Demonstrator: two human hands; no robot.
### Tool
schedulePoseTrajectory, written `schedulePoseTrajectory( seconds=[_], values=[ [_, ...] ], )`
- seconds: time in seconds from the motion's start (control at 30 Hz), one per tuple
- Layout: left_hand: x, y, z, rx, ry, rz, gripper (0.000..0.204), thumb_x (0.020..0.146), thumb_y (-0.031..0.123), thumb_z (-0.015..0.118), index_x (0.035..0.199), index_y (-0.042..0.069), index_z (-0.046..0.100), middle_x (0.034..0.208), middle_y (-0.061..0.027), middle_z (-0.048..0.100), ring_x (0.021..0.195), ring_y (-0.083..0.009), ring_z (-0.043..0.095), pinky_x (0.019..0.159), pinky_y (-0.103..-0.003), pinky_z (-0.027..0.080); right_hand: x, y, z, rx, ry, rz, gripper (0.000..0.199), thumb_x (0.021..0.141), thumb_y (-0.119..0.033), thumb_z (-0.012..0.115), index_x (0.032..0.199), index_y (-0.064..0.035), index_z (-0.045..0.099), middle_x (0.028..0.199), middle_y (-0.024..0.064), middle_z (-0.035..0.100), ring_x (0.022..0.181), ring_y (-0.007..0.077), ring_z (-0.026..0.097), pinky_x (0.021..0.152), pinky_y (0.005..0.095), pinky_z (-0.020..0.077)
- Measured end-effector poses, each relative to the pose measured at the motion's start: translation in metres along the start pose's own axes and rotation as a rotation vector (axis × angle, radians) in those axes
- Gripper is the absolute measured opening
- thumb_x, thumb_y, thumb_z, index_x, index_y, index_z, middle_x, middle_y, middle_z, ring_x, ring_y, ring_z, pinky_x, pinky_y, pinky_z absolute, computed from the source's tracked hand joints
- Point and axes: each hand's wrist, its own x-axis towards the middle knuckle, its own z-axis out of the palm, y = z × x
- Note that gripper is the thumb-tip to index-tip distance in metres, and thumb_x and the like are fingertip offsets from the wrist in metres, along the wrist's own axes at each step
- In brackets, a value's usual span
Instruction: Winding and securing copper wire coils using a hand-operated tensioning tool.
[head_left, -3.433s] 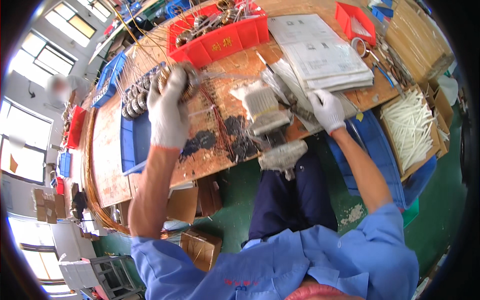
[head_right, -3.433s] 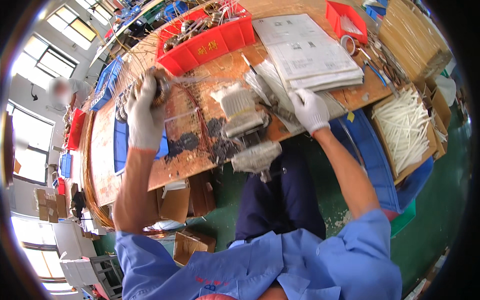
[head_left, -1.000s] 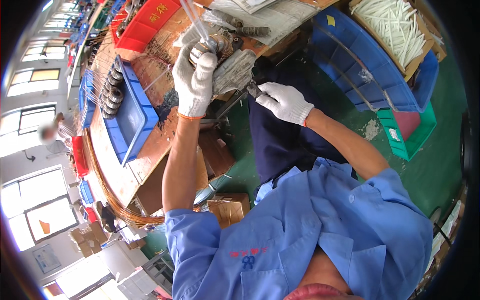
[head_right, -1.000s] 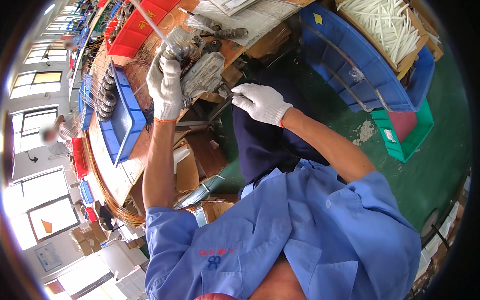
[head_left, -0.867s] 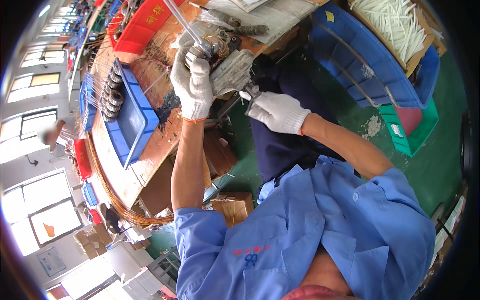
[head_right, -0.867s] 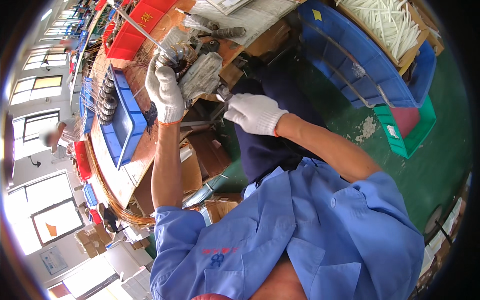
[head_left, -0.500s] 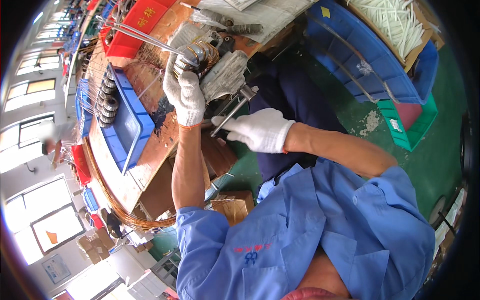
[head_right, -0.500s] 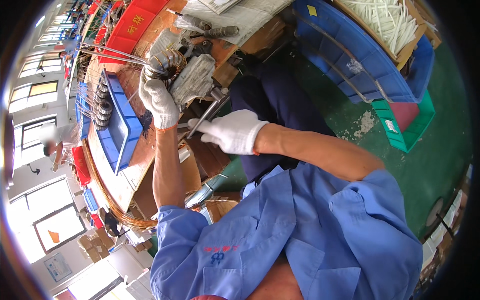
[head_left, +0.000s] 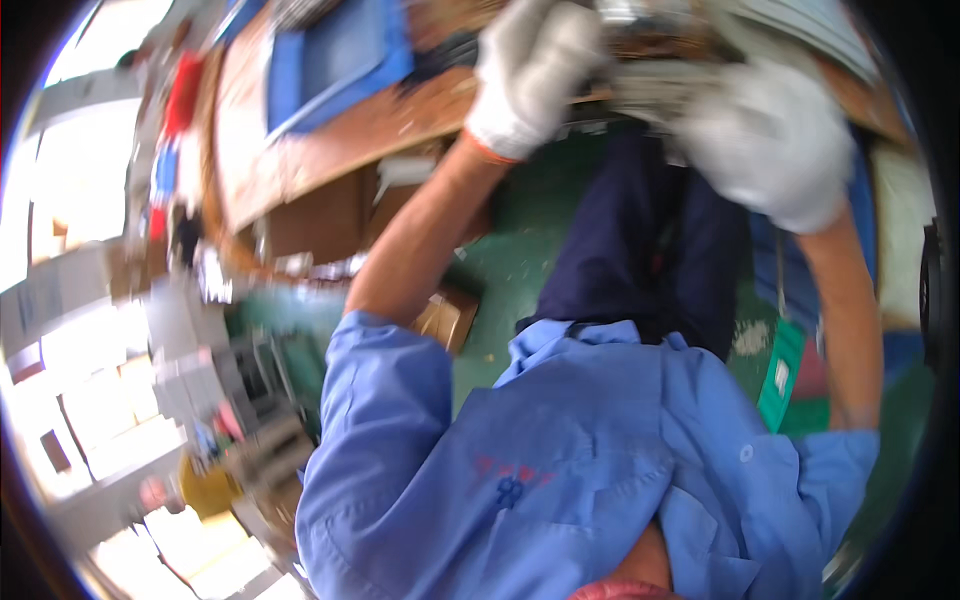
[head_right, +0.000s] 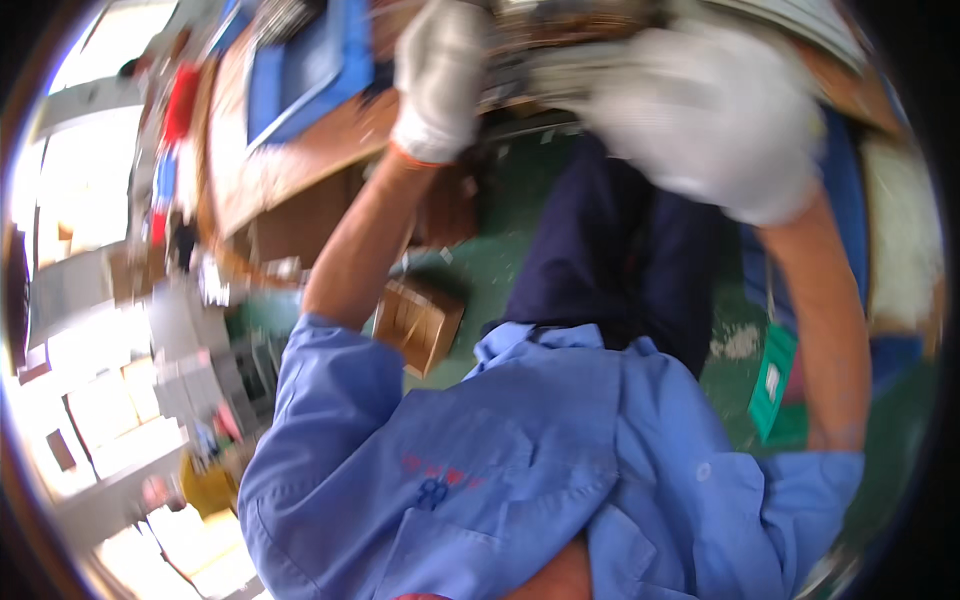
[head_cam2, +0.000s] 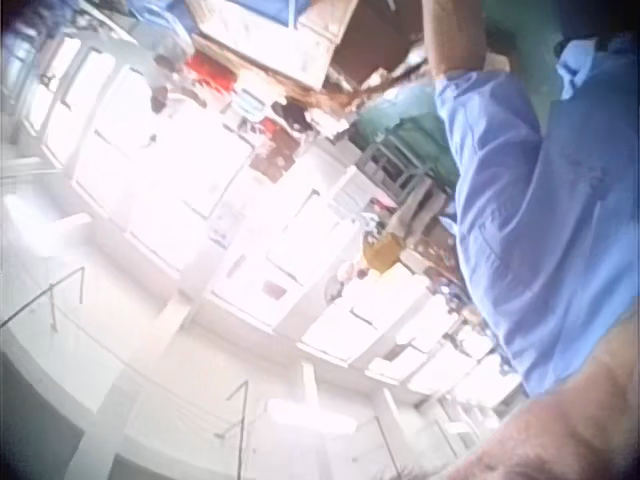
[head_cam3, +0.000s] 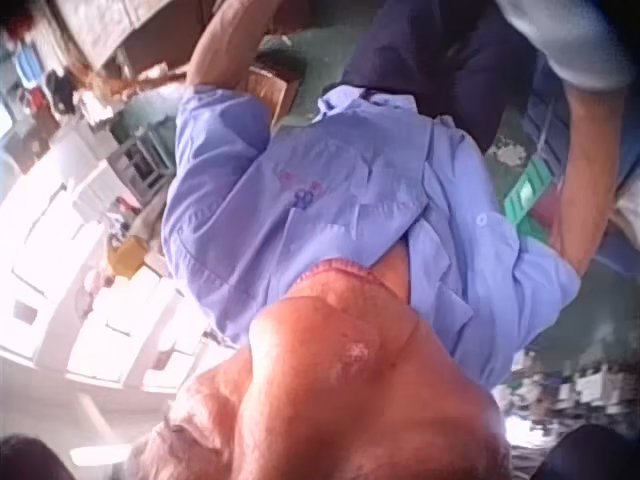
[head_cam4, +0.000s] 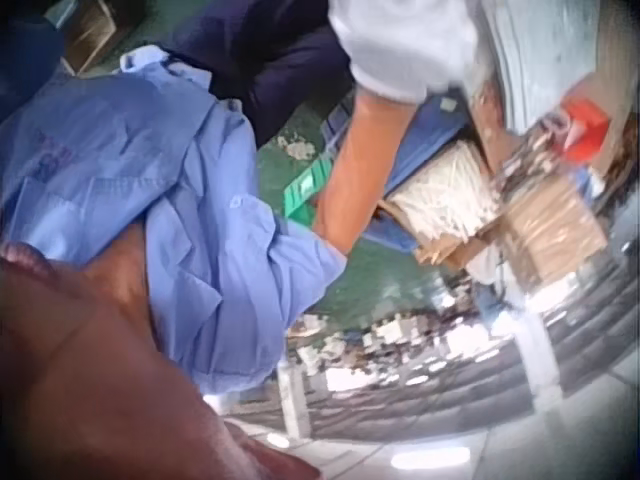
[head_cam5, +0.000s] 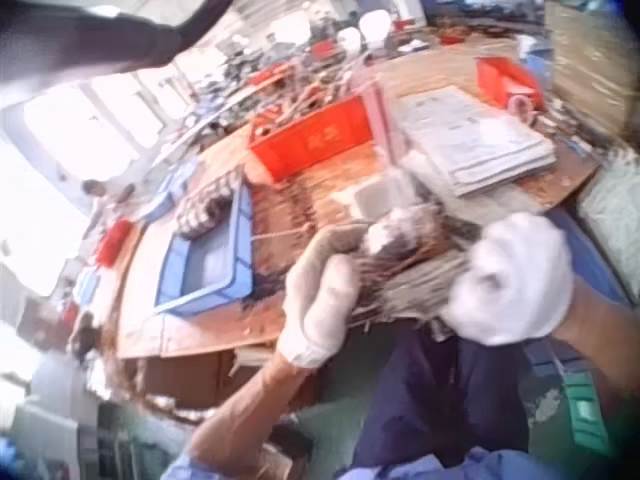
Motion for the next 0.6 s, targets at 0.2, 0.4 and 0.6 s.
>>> schedulePoseTrajectory(
  seconds=[0.2,0.4,0.6],
  values=[
    [-0.164,0.014,-0.074,0.128,0.460,-0.528,0.029,0.100,0.019,0.071,0.116,-0.005,0.067,0.089,-0.0049,0.070,0.080,-0.0126,0.065,0.079,-0.029,0.055,-0.156,-0.059,0.079,0.364,0.448,1.182,0.025,0.109,-0.017,0.047,0.108,-0.0006,0.066,0.091,0.0072,0.065,0.070,0.0155,0.058,0.064,0.0300,0.0510],
    [-0.333,-0.038,-0.222,0.925,1.207,-0.729,0.022,0.096,0.019,0.071,0.111,0.003,0.069,0.104,-0.0123,0.071,0.090,-0.0214,0.066,0.088,-0.036,0.054,-0.126,-0.088,0.032,0.578,0.298,1.368,0.036,0.112,-0.016,0.047,0.142,-0.0017,0.057,0.077,0.0000,0.056,0.056,0.0044,0.039,0.049,0.0204,0.0341],
    [-0.453,-0.096,-0.348,1.023,1.532,-1.008,0.046,0.088,0.035,0.077,0.113,-0.003,0.067,0.110,-0.0213,0.072,0.100,-0.0326,0.070,0.091,-0.042,0.054,-0.154,-0.114,0.015,0.588,0.135,1.426,0.038,0.111,-0.016,0.049,0.146,-0.0011,0.053,0.084,0.0006,0.059,0.056,0.0031,0.039,0.048,0.0192,0.0338]
  ],
)
